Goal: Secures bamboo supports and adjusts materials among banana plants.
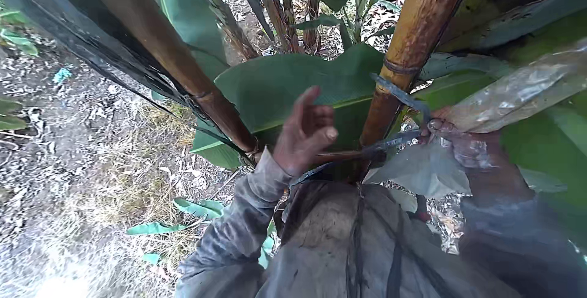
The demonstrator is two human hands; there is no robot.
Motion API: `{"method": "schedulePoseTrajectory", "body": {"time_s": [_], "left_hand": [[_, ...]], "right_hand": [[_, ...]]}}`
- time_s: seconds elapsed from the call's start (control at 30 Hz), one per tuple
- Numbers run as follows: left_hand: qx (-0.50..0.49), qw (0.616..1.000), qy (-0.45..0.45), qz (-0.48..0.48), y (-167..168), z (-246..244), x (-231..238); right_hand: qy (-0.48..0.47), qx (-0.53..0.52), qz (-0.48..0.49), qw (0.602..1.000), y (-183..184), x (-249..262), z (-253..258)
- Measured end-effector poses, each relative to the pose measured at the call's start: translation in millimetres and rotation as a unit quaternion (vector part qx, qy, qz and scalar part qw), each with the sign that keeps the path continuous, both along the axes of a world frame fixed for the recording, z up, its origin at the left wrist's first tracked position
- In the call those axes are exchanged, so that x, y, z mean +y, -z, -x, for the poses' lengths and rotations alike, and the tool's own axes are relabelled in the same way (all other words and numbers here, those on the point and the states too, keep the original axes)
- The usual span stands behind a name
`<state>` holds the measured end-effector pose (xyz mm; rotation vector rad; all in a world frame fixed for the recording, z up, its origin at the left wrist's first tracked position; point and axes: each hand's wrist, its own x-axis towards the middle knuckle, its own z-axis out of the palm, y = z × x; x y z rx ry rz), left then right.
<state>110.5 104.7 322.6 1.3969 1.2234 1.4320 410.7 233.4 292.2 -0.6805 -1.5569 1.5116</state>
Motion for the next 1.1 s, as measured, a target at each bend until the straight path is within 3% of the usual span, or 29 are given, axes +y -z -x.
{"method": "schedulePoseTrajectory", "body": {"time_s": [0.1,0.17,0.23,0.3,0.4,0.47,0.57,0.63,0.7,0.77,0.83,0.93,1.0,1.1], "left_hand": [[0.174,0.968,0.135,0.119,77.5,-64.2,6.2],[0.202,0.950,0.172,0.164,101.1,-71.6,3.3],[0.157,0.946,0.238,0.153,102.1,-38.8,-14.7],[0.137,0.943,0.266,0.144,81.8,28.7,-46.9],[0.147,0.961,0.116,0.202,26.1,149.9,-123.3],[0.142,0.956,-0.038,0.255,-23.3,201.4,-173.7],[0.133,0.884,-0.316,0.316,-100.3,199.6,-199.8],[0.162,0.900,-0.329,0.235,-112.8,214.5,-218.0],[0.195,0.923,-0.283,0.172,-110.0,217.7,-219.2],[0.244,0.937,-0.179,0.177,-94.5,200.0,-200.0],[0.301,0.940,-0.038,0.155,-46.3,161.2,-160.1],[0.360,0.916,0.163,0.072,32.5,54.2,-73.5],[0.330,0.915,0.232,0.010,54.1,-18.6,-24.4],[0.300,0.932,0.201,-0.028,45.7,-66.8,14.4]], "right_hand": [[0.012,0.030,-0.011,0.999,-8.1,-5.4,-9.8],[0.050,0.007,-0.011,0.999,-0.5,-6.6,-18.8],[0.100,-0.084,-0.033,0.991,19.0,-5.8,-33.6],[0.148,-0.225,-0.044,0.962,56.0,-3.6,-58.8],[0.165,-0.468,0.020,0.868,121.1,0.5,-101.9],[0.187,-0.549,0.058,0.813,174.9,9.1,-142.2],[0.251,-0.623,0.093,0.735,237.0,5.4,-210.8],[0.276,-0.652,0.095,0.700,244.5,-2.2,-237.8],[0.272,-0.632,0.058,0.723,231.1,0.7,-234.2],[0.221,-0.593,0.057,0.772,201.7,5.2,-211.2],[0.100,-0.537,0.100,0.831,148.3,0.4,-167.2],[-0.130,-0.246,0.140,0.950,84.0,-28.0,-86.4],[-0.217,-0.127,0.113,0.961,62.4,-46.1,-31.5],[-0.200,-0.101,0.136,0.965,48.2,-62.9,10.8]]}}
